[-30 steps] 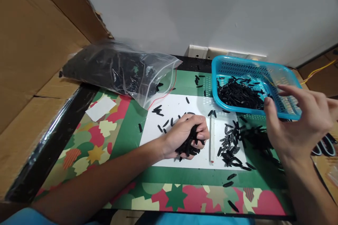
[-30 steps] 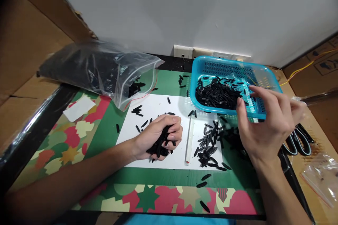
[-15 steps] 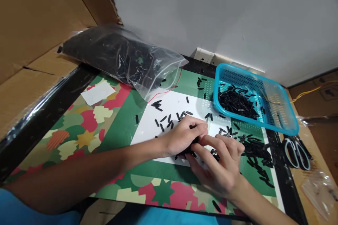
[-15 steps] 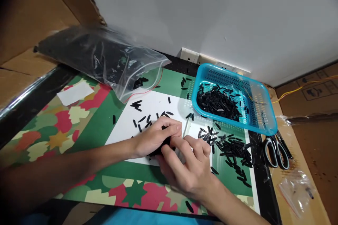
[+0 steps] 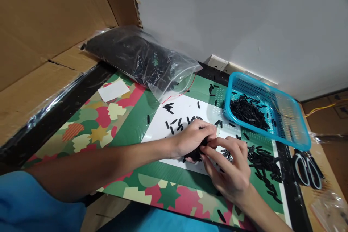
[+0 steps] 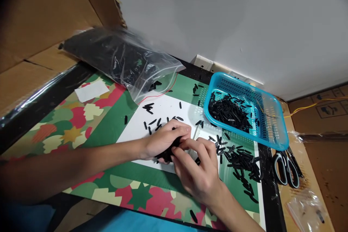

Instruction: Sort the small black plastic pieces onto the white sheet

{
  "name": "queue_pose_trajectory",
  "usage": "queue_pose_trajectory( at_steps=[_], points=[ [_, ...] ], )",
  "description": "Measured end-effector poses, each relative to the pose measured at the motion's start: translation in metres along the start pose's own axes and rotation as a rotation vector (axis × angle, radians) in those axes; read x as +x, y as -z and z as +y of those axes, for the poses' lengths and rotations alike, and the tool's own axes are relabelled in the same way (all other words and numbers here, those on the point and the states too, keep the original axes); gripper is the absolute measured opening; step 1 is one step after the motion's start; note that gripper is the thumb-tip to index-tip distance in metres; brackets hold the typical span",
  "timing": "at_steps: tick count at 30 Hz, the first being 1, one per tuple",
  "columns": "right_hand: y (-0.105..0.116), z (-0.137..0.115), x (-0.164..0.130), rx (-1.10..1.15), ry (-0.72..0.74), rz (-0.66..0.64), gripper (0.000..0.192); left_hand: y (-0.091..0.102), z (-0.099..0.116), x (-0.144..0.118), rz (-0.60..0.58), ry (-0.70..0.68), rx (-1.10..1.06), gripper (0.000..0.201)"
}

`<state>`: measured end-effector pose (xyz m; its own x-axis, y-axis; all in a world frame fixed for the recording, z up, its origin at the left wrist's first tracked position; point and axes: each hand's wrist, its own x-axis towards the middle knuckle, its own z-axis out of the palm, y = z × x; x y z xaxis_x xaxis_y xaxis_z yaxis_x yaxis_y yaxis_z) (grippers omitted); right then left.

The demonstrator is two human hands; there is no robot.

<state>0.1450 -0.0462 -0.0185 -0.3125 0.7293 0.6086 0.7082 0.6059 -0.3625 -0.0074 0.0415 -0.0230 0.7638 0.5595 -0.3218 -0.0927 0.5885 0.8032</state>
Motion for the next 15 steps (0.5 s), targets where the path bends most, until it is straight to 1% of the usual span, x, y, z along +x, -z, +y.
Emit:
queue_pose_trajectory(
  at_steps=[3,8,12,15],
  points=[
    [0.004,0.002,0.003,0.046,0.022,0.068,0.035,0.000,0.004,-0.002,0.000,0.081,-0.032,0.037],
    [0.011,0.011,0.002,0.150,-0.068,0.128,0.039,0.001,0.012,-0.002,-0.013,0.195,-0.075,0.037],
    [0.011,0.024,0.002,0.250,-0.167,0.199,0.034,0.003,0.016,-0.002,-0.059,0.282,-0.114,0.045],
    [0.011,0.032,0.005,0.339,-0.278,0.206,0.025,0.004,0.016,-0.002,-0.061,0.295,-0.118,0.048]
  ],
)
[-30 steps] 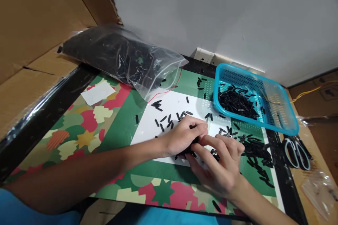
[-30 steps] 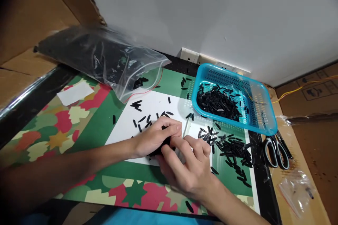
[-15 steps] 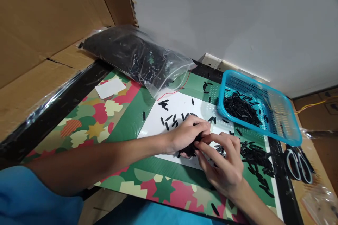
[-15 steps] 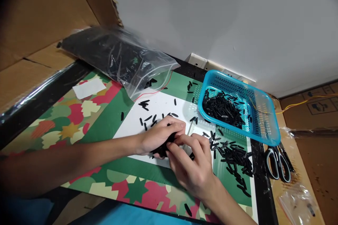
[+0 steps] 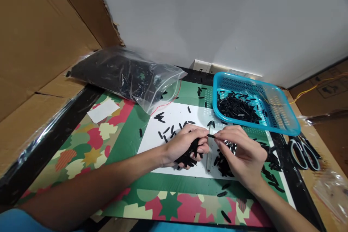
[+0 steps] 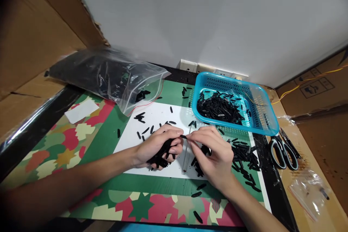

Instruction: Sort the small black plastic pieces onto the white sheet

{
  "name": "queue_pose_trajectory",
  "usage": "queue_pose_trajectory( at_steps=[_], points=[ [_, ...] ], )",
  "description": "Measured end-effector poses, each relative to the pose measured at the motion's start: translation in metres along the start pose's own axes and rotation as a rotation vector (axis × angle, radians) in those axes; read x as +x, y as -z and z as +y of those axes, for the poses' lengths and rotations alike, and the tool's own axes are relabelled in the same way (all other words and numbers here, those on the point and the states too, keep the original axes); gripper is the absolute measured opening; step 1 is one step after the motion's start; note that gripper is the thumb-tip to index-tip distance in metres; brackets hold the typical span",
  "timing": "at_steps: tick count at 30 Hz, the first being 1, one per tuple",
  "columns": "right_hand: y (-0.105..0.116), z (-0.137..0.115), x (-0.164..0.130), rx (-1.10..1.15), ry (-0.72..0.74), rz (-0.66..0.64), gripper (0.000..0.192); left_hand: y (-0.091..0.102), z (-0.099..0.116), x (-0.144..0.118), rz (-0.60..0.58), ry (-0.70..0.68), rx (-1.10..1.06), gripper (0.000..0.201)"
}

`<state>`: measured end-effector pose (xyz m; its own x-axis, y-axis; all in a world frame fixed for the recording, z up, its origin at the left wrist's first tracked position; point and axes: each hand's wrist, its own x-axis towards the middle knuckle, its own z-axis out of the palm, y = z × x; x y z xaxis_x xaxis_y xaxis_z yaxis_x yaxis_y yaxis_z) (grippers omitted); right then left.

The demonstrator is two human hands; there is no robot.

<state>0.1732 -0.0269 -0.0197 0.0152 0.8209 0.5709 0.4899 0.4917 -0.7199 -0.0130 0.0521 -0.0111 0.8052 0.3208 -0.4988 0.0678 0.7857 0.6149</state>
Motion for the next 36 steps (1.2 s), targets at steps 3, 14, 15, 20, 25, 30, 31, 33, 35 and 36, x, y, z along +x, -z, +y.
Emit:
queue_pose_trajectory(
  at_steps=[3,14,15,20,25,30,31,33,35,36],
  points=[
    [0.002,0.003,0.003,0.089,-0.101,-0.036,0.015,0.001,0.000,0.000,-0.001,-0.009,-0.002,0.046],
    [0.003,0.008,-0.002,0.232,-0.309,-0.115,0.017,0.002,0.000,0.000,-0.015,-0.005,-0.017,0.033],
    [0.003,0.008,-0.002,0.236,-0.314,-0.117,0.018,0.002,0.000,0.000,-0.020,-0.010,-0.016,0.033],
    [0.003,0.009,-0.002,0.255,-0.312,-0.131,0.018,0.002,-0.001,0.001,-0.028,-0.009,-0.001,0.036],
    [0.002,0.010,-0.003,0.269,-0.325,-0.137,0.017,0.002,0.000,0.001,-0.032,-0.012,-0.024,0.035],
    [0.003,0.012,-0.002,0.238,-0.330,-0.138,0.011,0.002,0.000,0.002,-0.022,-0.012,-0.025,0.034],
    [0.003,0.012,-0.002,0.226,-0.329,-0.141,0.009,0.002,0.000,0.002,-0.022,-0.015,-0.025,0.034],
    [0.004,0.013,-0.001,0.204,-0.332,-0.142,0.007,0.002,0.000,0.002,-0.032,-0.016,-0.036,0.034],
    [0.004,0.013,0.000,0.189,-0.336,-0.137,0.005,0.002,0.000,0.002,-0.042,-0.010,-0.050,0.035],
    [0.004,0.013,0.000,0.184,-0.336,-0.130,0.005,0.001,0.000,0.002,-0.045,-0.006,-0.054,0.035]
  ],
)
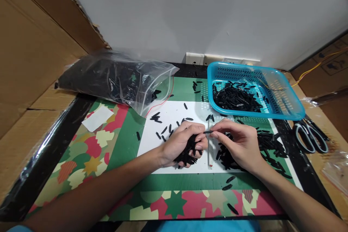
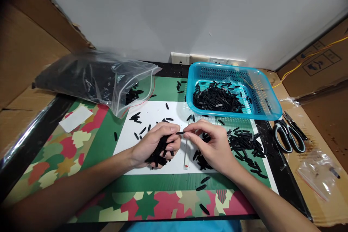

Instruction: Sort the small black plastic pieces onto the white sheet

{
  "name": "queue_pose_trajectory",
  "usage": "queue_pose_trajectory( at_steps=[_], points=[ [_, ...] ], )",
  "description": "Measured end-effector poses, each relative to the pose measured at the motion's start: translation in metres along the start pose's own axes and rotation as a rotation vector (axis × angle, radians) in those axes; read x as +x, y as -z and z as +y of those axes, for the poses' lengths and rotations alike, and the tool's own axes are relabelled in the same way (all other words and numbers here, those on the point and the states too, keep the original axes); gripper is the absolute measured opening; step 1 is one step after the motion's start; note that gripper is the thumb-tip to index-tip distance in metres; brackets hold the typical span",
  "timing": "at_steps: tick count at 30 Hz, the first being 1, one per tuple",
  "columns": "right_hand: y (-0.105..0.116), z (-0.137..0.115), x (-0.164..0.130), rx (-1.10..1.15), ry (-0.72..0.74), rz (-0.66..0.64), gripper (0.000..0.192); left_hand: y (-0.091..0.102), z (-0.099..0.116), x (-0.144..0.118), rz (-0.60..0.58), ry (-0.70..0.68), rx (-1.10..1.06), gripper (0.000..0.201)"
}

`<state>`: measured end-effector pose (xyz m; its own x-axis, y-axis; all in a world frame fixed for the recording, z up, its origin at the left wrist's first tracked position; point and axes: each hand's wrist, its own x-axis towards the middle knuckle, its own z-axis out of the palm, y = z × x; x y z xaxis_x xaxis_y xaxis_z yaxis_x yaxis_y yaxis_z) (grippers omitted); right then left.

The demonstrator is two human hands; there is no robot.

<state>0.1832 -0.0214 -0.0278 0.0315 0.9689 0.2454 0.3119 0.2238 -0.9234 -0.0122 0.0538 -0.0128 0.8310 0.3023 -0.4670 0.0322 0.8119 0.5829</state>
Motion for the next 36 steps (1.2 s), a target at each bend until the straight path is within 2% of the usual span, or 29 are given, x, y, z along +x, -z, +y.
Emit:
queue_pose_trajectory(
  at_steps=[11,16,18,20,22,23,25,26,28,30,32,36],
  points=[
    [0.001,0.000,0.001,-0.007,0.052,0.003,0.001,0.000,0.000,0.000,0.004,-0.005,0.007,0.036],
    [-0.003,-0.003,-0.001,-0.057,0.037,0.021,0.006,0.000,0.001,0.000,0.019,0.002,0.021,0.037],
    [-0.001,-0.005,0.000,-0.102,0.112,0.030,0.007,0.000,0.001,0.000,0.021,0.008,0.021,0.037],
    [0.006,-0.006,0.003,-0.254,0.299,0.069,0.010,0.000,0.001,0.000,0.015,0.004,0.021,0.037],
    [0.020,-0.005,0.009,-0.515,0.493,0.208,0.013,0.001,0.000,0.000,0.004,-0.003,0.019,0.038],
    [0.029,-0.004,0.012,-0.657,0.529,0.338,0.011,0.001,0.000,0.000,-0.001,-0.006,0.017,0.038],
    [0.048,0.000,0.020,-0.786,0.411,0.688,0.002,0.002,-0.001,0.000,-0.005,-0.006,0.014,0.038],
    [0.056,0.002,0.024,-0.842,0.317,0.779,0.004,0.002,-0.001,0.000,-0.005,-0.004,0.013,0.038],
    [0.068,0.005,0.028,-0.876,0.201,0.809,0.017,0.003,-0.002,0.000,-0.007,-0.003,0.011,0.038],
    [0.070,0.006,0.028,-0.841,0.217,0.763,0.019,0.004,-0.003,0.000,-0.011,-0.003,0.008,0.039],
    [0.061,0.004,0.024,-0.768,0.322,0.653,0.015,0.005,-0.003,0.000,-0.018,-0.005,0.005,0.040],
    [0.027,-0.003,0.013,-0.607,0.502,0.284,0.023,0.003,-0.003,0.000,-0.018,-0.027,0.051,0.045]
  ],
)
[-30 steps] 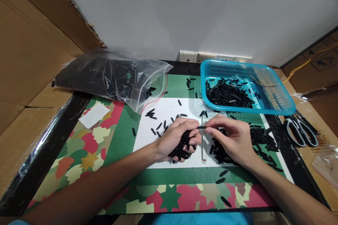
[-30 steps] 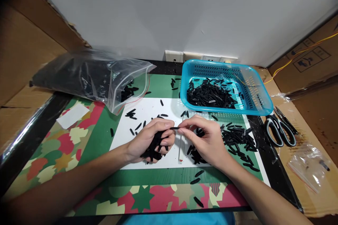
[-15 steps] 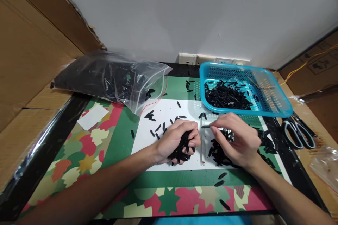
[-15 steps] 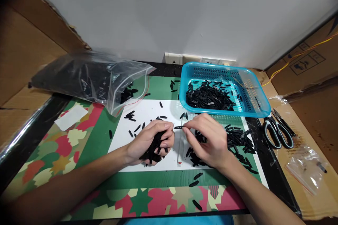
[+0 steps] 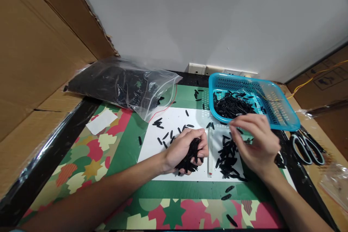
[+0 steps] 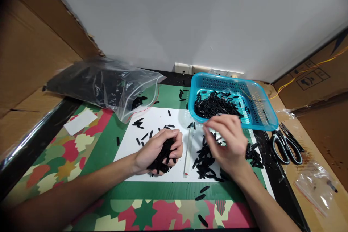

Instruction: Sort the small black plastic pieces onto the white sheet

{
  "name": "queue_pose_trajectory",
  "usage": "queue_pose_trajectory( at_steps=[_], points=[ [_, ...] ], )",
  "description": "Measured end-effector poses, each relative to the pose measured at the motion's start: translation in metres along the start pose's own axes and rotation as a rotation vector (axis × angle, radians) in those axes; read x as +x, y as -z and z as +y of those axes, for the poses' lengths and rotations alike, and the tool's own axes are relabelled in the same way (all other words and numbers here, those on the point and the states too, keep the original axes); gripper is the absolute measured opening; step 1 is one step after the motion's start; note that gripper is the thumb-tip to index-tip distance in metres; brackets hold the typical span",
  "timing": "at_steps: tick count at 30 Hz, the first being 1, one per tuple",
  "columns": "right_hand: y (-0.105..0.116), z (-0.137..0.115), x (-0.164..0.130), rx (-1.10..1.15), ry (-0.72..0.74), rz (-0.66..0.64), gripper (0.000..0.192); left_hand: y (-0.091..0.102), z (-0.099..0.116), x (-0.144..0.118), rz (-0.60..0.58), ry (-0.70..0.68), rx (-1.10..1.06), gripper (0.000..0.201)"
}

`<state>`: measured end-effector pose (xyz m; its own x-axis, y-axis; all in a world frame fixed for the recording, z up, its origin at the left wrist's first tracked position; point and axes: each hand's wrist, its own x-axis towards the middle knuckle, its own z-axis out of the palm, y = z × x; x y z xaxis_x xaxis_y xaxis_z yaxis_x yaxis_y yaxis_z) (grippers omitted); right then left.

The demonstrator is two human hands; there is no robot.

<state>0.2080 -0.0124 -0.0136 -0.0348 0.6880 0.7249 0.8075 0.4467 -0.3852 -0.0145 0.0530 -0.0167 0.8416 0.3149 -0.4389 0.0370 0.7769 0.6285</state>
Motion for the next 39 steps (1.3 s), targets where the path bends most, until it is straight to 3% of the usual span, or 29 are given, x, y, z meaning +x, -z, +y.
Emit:
queue_pose_trajectory(
  at_steps=[6,10,16,25,33,39],
  points=[
    [-0.017,-0.033,-0.008,0.276,0.108,-0.250,0.026,-0.008,0.001,-0.002,0.134,-0.004,0.128,0.062],
    [-0.013,-0.038,-0.008,0.293,0.136,-0.273,0.022,-0.008,0.000,-0.003,0.160,0.003,0.167,0.065],
    [-0.018,-0.047,-0.017,0.207,0.283,-0.248,0.018,-0.009,-0.001,-0.002,0.122,-0.135,0.152,0.057],
    [-0.010,-0.046,-0.019,0.313,0.287,-0.217,0.030,-0.004,-0.002,0.001,0.069,-0.117,0.072,0.054],
    [-0.010,-0.036,-0.014,0.390,0.161,-0.153,0.037,-0.002,0.000,0.000,0.022,0.036,0.006,0.047],
    [-0.015,-0.030,-0.010,0.418,0.051,-0.168,0.032,-0.004,0.003,-0.002,0.027,0.042,0.029,0.039]
  ],
)
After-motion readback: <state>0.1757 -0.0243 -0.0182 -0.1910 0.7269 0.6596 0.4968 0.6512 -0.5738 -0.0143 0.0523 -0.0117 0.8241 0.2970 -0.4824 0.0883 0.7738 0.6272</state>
